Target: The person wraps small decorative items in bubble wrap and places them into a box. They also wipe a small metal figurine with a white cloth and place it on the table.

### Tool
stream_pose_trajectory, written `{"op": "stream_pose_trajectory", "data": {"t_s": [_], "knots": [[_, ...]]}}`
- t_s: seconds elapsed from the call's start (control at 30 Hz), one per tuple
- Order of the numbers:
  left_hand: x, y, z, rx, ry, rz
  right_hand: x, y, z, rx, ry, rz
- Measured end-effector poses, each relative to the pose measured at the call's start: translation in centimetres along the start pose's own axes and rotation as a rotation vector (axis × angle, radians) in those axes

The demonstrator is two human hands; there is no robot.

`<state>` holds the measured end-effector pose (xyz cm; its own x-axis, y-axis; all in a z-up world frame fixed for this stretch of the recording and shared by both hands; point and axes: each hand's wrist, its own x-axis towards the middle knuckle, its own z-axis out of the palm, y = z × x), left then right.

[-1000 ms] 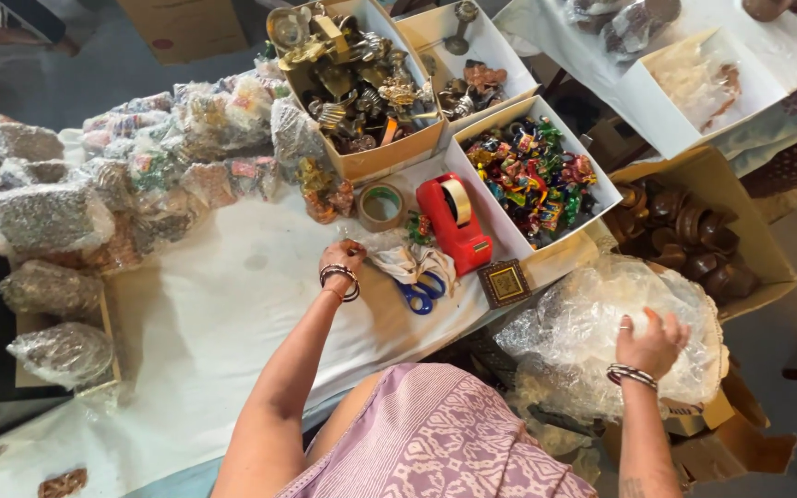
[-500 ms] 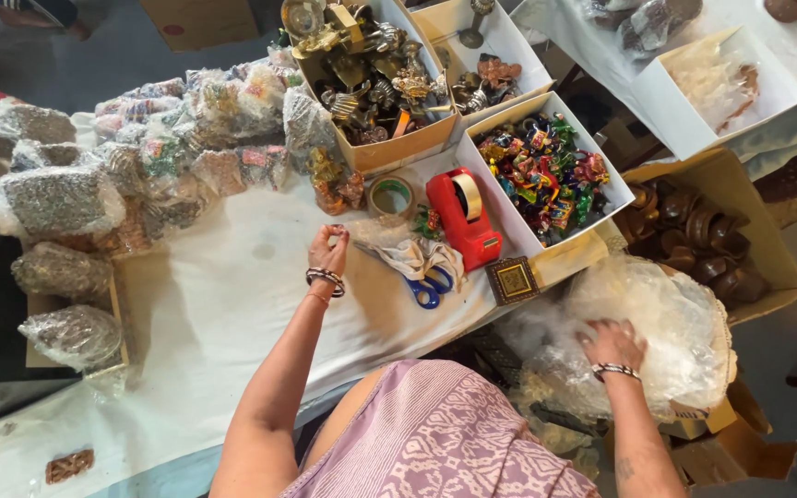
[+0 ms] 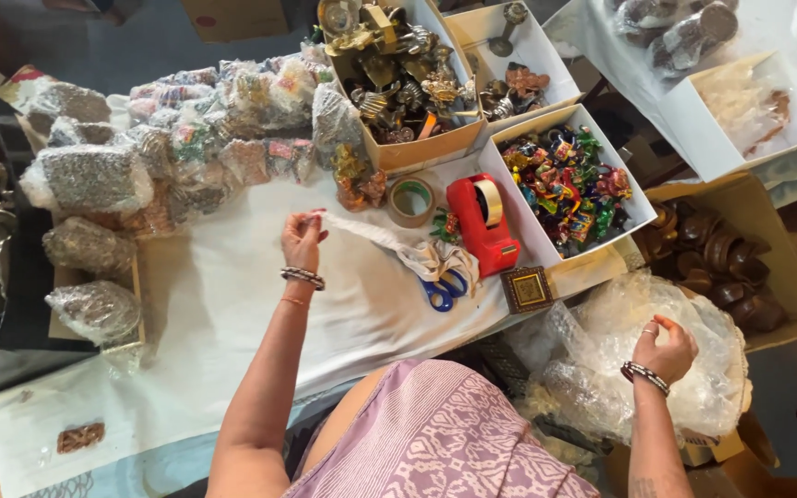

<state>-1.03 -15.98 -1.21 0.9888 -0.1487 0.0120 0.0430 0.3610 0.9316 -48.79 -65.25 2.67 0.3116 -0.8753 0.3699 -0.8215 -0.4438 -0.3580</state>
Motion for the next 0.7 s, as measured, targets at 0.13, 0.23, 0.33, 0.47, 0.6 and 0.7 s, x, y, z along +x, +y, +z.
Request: {"op": "stream_pose_trajectory", "data": {"t_s": [0.13,0.23,0.33,0.47,0.6,0.7], "knots": [[-1.4,4.6,-3.4,0.189,-0.092,0.016,-0.4,-4.8,1.0,0.176,0.072,-0.150],[-3.3,4.4,-7.9,0.557,-0.367,-0.129,-2.6,-11.3,1.8,0.278,0.038,-0.402],[-6.5,7.1,-9.4,0.866,-0.640,-0.328,-5.9,-21.1,-0.8,0.325,-0.026,-0.670],[-9.2,11.4,-7.8,1.161,-0.730,-0.427,-11.6,-29.6,0.6,0.428,-0.060,-0.817],[-10.2,7.2,-7.8,1.216,-0.582,-0.041,-17.9,-36.5,2.0,0.497,-0.497,-0.860],[-11.4,3.2,-6.8,1.261,-0.543,0.260,-21.4,-39.0,4.0,0.431,-0.579,-1.029]]}}
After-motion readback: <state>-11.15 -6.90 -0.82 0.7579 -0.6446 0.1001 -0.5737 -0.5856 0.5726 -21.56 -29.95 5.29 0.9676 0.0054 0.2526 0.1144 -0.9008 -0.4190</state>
